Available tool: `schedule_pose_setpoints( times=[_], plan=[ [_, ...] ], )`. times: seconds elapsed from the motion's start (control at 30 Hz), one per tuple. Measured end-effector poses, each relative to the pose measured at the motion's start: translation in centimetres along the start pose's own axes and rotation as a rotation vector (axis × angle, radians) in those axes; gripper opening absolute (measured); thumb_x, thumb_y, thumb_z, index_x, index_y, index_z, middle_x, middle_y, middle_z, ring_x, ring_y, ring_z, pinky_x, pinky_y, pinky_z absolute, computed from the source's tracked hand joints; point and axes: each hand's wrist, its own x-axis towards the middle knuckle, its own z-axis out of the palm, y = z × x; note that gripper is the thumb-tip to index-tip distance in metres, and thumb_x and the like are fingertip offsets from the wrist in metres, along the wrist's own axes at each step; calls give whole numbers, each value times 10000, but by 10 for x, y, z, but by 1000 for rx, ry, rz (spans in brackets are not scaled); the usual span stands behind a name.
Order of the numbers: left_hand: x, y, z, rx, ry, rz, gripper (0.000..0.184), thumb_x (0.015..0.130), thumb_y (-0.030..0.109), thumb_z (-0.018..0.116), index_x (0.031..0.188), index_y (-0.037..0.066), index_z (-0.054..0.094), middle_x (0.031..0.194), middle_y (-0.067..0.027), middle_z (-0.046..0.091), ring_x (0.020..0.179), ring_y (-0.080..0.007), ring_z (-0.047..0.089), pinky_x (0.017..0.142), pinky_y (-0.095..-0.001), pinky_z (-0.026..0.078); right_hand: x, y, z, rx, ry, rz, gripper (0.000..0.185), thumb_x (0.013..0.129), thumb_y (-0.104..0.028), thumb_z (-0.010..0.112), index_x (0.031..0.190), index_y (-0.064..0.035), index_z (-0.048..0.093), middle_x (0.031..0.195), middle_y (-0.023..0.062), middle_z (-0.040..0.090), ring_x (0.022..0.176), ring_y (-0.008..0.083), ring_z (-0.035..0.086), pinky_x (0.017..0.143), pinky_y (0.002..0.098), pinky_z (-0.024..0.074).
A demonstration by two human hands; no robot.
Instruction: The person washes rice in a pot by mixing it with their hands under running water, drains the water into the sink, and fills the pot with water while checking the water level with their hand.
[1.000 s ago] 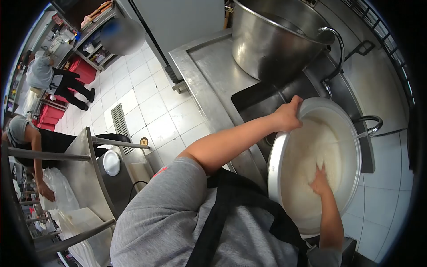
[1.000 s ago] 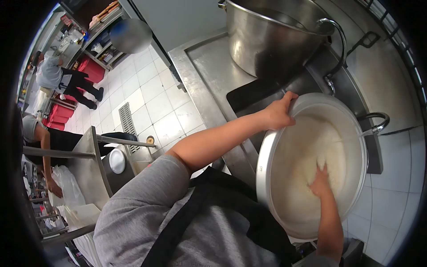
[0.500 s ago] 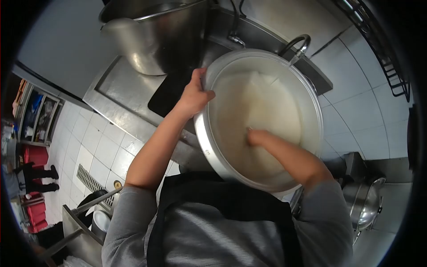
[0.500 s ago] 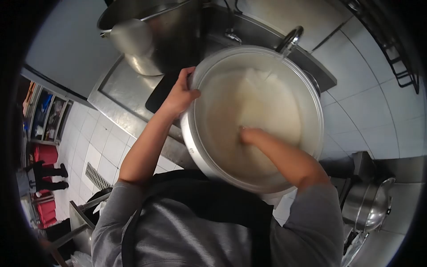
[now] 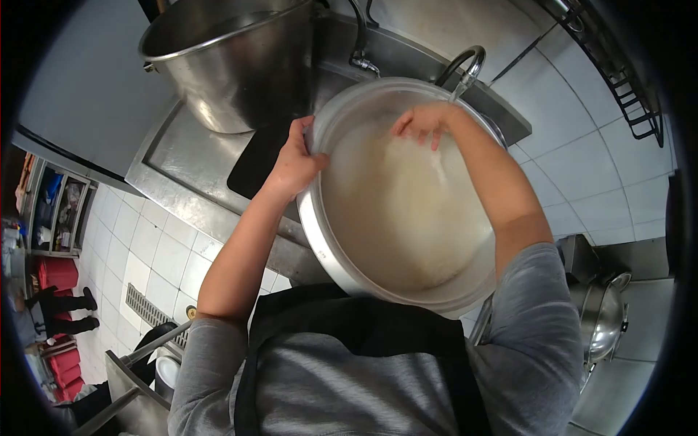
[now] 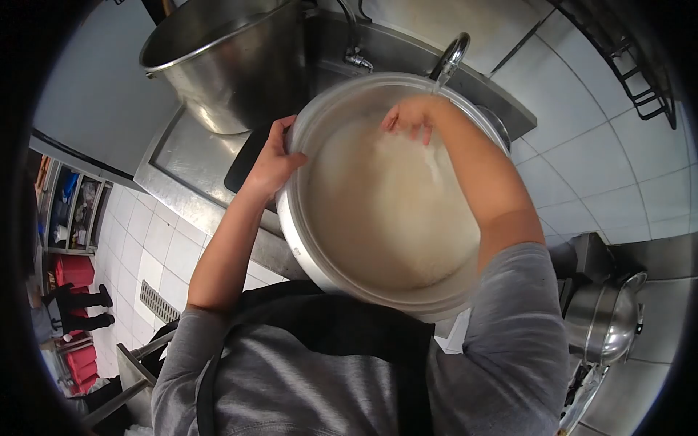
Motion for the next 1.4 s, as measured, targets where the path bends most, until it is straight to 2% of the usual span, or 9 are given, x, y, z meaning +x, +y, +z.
schedule_pose_setpoints(
  times=[0.3,0.43,0.53,0.73,0.8,0.87,0.93,1.1,1.4],
  plan=[
    [-5,11,4,-127,23,-42,693,634,2,619,1276,24,358,1078,-162,528,975,-240,523,877,-300,414,-31,17,-9,633,158,-498,189,860,-250,578,866,-72,639,854,28,643,789,135,615,661,266,502],
    [-10,16,7,-279,70,-101,572,657,11,642,1187,16,426,1032,-145,549,915,-214,551,816,-302,454,13,59,24,-618,534,-107,179,822,-183,586,955,-69,621,896,91,651,833,222,619,734,333,494],
    [-9,5,5,-386,72,-147,448,701,38,654,1103,10,458,965,-122,566,845,-189,571,762,-298,474,-29,47,22,658,404,-541,223,788,-157,605,1006,-116,620,950,112,642,854,269,612,764,360,486],
    [-24,-1,6,-449,45,-126,321,783,86,641,1038,-5,468,895,-95,589,763,-153,581,691,-281,481,-81,98,49,-414,743,-228,267,785,-166,641,1041,-98,607,1020,111,606,931,254,576,817,362,463],
    [-28,-4,7,-492,67,-101,270,786,84,633,998,-6,494,861,-89,600,736,-135,582,679,-259,474,-119,110,56,51,1064,-342,324,773,-209,657,1068,-88,598,1033,121,589,988,288,548,838,367,453],
    [-30,-8,9,-567,89,-88,244,785,79,631,980,-1,508,837,-83,604,717,-129,582,675,-247,471,-144,156,66,-308,1389,-164,386,767,-283,667,1091,-85,593,1047,148,582,980,305,545,833,374,453],
    [-32,-3,12,-583,115,-104,207,777,67,627,948,8,527,817,-80,615,698,-128,586,672,-240,468,-153,197,90,-25,1406,236,406,792,-341,652,1082,-61,597,1001,154,606,908,264,573,806,352,460],
    [-33,-4,13,-637,139,-109,179,755,46,613,919,13,548,820,-80,625,728,-134,590,703,-246,463,-146,218,132,1446,1009,-144,403,851,-389,601,945,2,630,833,66,639,713,123,579,628,245,465],
    [-36,24,-56,-421,167,-15,302,686,111,636,967,18,577,875,-93,614,774,-172,572,761,-255,434,-121,176,154,1398,1021,-174,398,877,-356,579,991,24,612,855,55,627,736,113,567,665,250,468]
  ],
)
